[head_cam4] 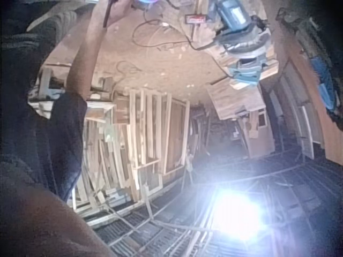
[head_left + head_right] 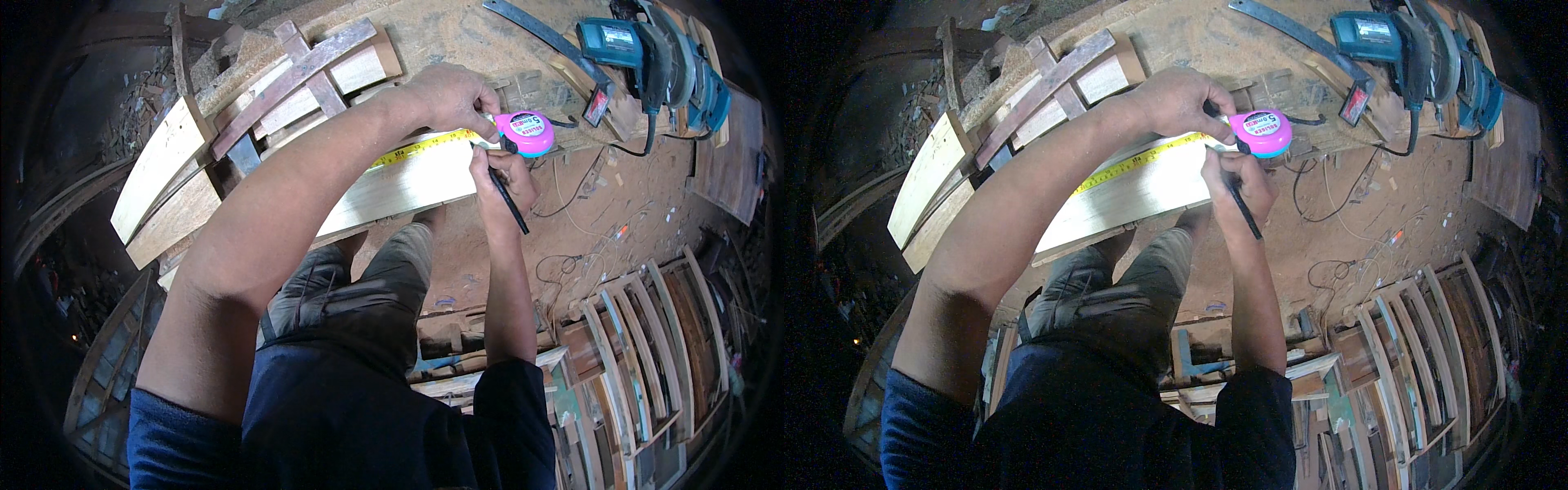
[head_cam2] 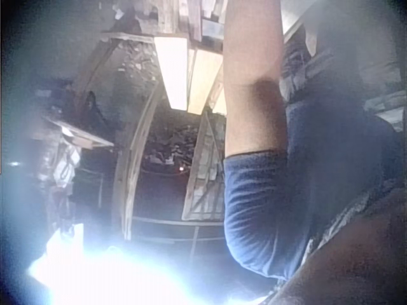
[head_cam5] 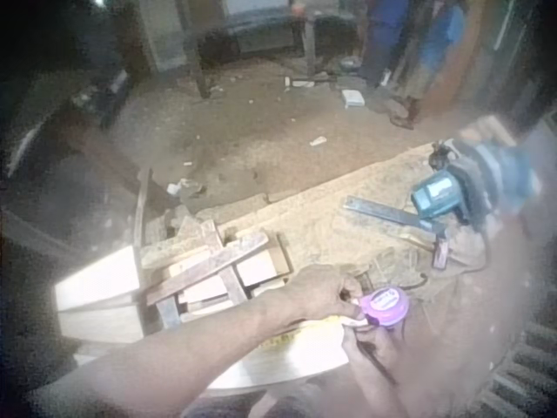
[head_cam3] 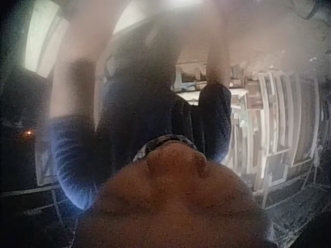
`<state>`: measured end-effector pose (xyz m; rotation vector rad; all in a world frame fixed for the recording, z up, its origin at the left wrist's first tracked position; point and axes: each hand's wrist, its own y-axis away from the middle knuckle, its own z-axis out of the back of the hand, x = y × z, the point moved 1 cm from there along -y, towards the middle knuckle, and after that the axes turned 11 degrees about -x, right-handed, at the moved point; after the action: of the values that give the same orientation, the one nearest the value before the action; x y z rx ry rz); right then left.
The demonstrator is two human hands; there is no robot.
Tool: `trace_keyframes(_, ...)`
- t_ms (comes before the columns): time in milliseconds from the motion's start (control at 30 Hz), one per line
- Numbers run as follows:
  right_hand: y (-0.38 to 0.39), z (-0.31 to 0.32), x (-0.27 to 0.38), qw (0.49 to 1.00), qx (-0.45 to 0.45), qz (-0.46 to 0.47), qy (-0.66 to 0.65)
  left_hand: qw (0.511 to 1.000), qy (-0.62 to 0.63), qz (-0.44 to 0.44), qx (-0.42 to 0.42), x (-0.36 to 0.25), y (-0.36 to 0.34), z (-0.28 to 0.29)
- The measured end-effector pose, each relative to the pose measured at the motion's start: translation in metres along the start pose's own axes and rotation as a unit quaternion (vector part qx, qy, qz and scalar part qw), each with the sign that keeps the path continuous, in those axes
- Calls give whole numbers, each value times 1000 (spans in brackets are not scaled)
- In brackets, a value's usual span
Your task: The person measures and marks a wooden plank with a tape measure and pencil, then uses a circular saw to cut the wood. The person handles the wood pieces, aligns them on the workbench, and operates the saw to perform the cuts.
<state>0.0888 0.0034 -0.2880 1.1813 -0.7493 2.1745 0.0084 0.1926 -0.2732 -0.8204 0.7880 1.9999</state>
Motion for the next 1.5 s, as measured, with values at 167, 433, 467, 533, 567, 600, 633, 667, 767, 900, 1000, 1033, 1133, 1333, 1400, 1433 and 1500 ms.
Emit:
trace_keyframes(167,2,0,-5,999,2,-31,-12,1000,-4,-2,-1,1,-1,0)
trace_keyframes(433,-1,3,-3,999,26,-24,7,1000,7,-8,-2,-1,0,1)
trace_keyframes(467,-1,8,3,998,48,-37,19,1000,9,-3,0,0,2,0)
trace_keyframes(533,4,28,5,1000,0,14,-7,999,16,-29,-35,5,4,-2)
trace_keyframes(567,6,37,6,999,-23,42,-23,996,19,-56,-72,9,10,-7)
trace_keyframes(600,3,46,13,992,-56,-13,-113,990,24,-87,-105,8,13,-7)
trace_keyframes(633,-2,53,16,983,-105,-59,-138,989,13,-69,-133,2,20,-3)
trace_keyframes(667,-7,59,20,969,-153,-104,-163,986,3,-50,-162,-5,31,0)
trace_keyframes(767,-29,78,4,957,-175,-172,-152,957,20,-48,-284,1,62,5)
trace_keyframes(900,-96,73,-83,973,-153,-151,88,962,57,42,-263,9,101,12)
trace_keyframes(1000,-163,77,-101,942,-156,-120,271,929,266,215,-145,13,144,30)
trace_keyframes(1033,-180,80,-112,928,-157,-142,307,895,335,284,-79,14,159,38)
trace_keyframes(1133,-201,73,-128,904,-117,-187,366,767,547,336,-10,23,215,39)
trace_keyframes(1333,-181,83,-160,949,-26,-284,138,729,590,345,-26,24,269,19)
trace_keyframes(1400,-166,92,-161,921,5,-385,-53,734,554,390,-39,31,276,15)
trace_keyframes(1433,-155,95,-156,884,3,-438,-162,735,534,415,-48,30,281,16)
trace_keyframes(1500,-127,100,-132,838,-58,-477,-258,767,501,386,-108,44,296,5)
